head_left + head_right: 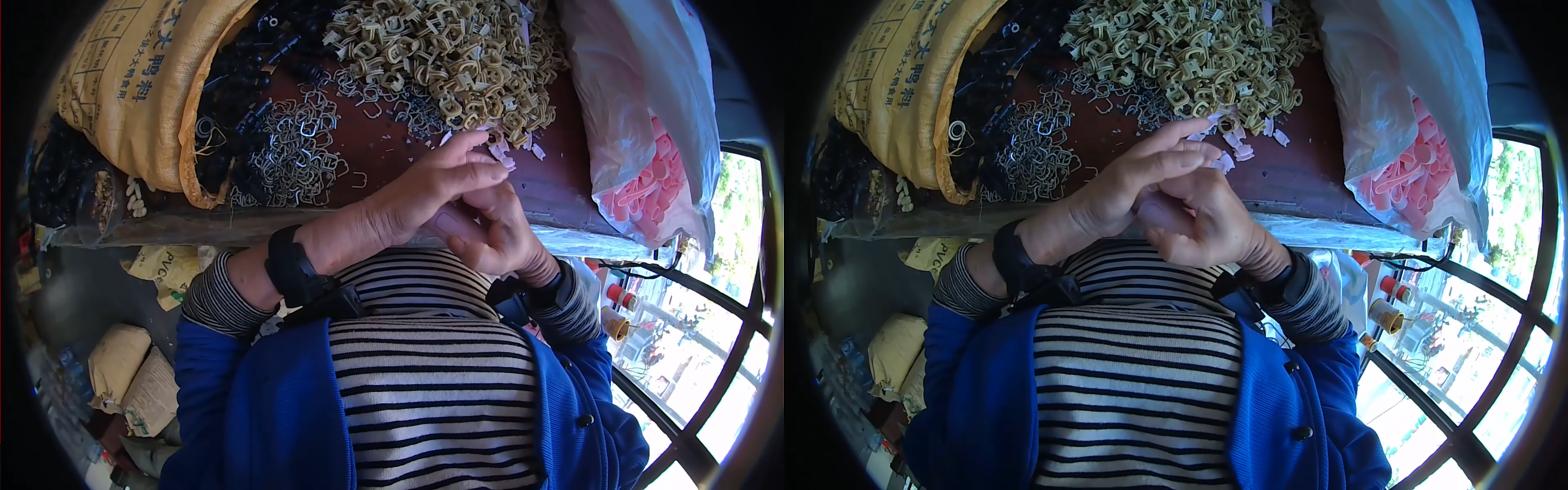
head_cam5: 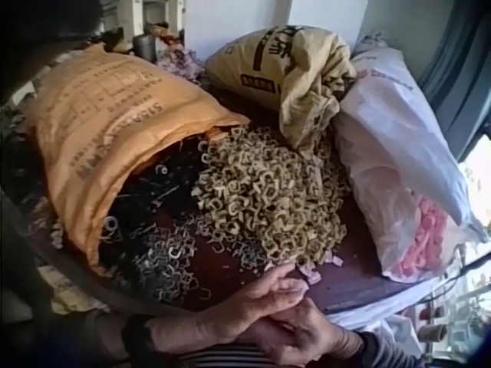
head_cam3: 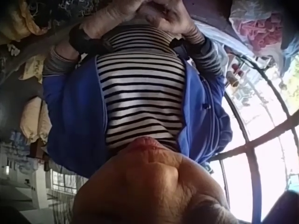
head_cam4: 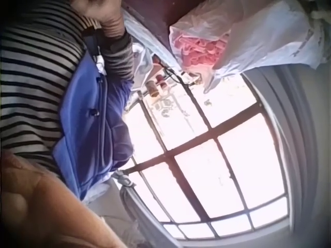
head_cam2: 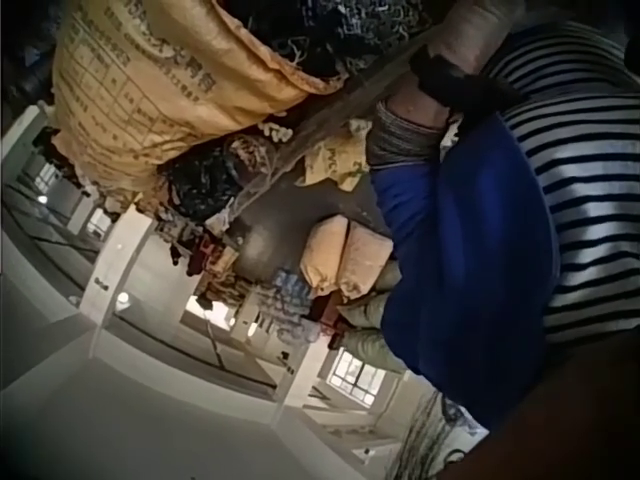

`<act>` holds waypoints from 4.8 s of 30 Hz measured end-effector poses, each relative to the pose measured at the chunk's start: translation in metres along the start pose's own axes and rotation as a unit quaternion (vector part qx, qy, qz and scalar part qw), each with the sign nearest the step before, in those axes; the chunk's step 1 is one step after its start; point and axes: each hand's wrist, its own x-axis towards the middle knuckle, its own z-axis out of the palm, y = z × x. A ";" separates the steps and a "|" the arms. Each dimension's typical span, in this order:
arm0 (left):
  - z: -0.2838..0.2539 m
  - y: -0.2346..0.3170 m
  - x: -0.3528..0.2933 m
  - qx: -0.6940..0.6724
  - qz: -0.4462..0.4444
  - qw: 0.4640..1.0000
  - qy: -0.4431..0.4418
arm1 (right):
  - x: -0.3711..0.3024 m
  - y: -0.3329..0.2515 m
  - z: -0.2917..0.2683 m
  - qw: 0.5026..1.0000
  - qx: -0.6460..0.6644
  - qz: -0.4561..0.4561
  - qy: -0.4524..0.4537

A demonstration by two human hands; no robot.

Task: The person assembles components by hand, fitting a small white piece into a black plastic part and then sliding a pink plastic sleeve over the assembly. This process is repeated multiple times to create completed units.

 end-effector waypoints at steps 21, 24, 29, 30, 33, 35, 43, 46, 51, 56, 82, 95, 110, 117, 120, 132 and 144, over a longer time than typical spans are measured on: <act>-0.071 -0.003 0.015 0.711 0.218 0.655 0.135 | -0.193 -0.005 -0.056 0.889 -0.141 0.430 -0.071; -0.073 -0.005 0.016 0.721 0.202 0.647 0.147 | -0.154 -0.013 -0.060 0.930 -0.111 0.340 -0.086; -0.075 -0.004 0.014 0.719 0.169 0.656 0.155 | -0.097 -0.011 -0.051 0.970 -0.068 0.221 -0.082; -0.078 -0.005 0.013 0.717 0.180 0.656 0.153 | -0.085 -0.009 -0.047 0.975 -0.073 0.199 -0.061; -0.075 -0.001 0.012 0.679 0.206 0.691 0.140 | -0.053 -0.002 -0.038 0.982 -0.065 0.174 -0.016; -0.070 0.004 0.008 0.598 0.231 0.758 0.120 | -0.035 0.004 -0.032 0.984 -0.052 0.170 0.005; -0.052 0.014 -0.008 0.293 0.094 0.950 0.056 | 0.008 0.012 -0.011 0.962 0.168 0.213 0.031; -0.045 0.016 -0.011 0.274 0.103 0.955 0.046 | 0.014 0.010 -0.008 0.954 0.204 0.216 0.030; -0.044 0.015 -0.013 0.246 0.110 0.962 0.040 | 0.015 0.007 -0.005 0.956 0.189 0.219 0.043; -0.039 0.016 -0.013 0.234 0.104 0.966 0.043 | 0.015 0.005 -0.003 0.965 0.162 0.197 0.053; -0.150 0.064 -0.052 0.866 0.057 0.407 0.285 | 0.010 0.010 -0.012 0.962 -0.082 0.238 0.107; -0.136 0.073 -0.054 0.689 0.206 0.608 0.336 | 0.010 0.015 -0.005 0.964 -0.096 0.230 0.092; -0.074 0.041 -0.041 -0.069 0.009 0.995 0.077 | 0.010 0.011 -0.001 0.973 0.124 0.184 0.065; -0.062 0.026 -0.035 -0.089 -0.018 0.991 0.099 | 0.012 0.009 0.004 0.958 0.225 0.170 0.053; -0.062 0.019 -0.034 -0.140 -0.029 0.986 0.082 | 0.012 0.011 0.009 0.958 0.242 0.146 0.058; -0.050 0.007 -0.034 -0.067 -0.052 0.988 0.128 | 0.013 0.010 0.008 0.954 0.270 0.100 0.084; -0.049 0.007 -0.034 -0.107 -0.066 0.988 0.087 | 0.020 0.008 0.016 0.966 0.125 0.163 0.157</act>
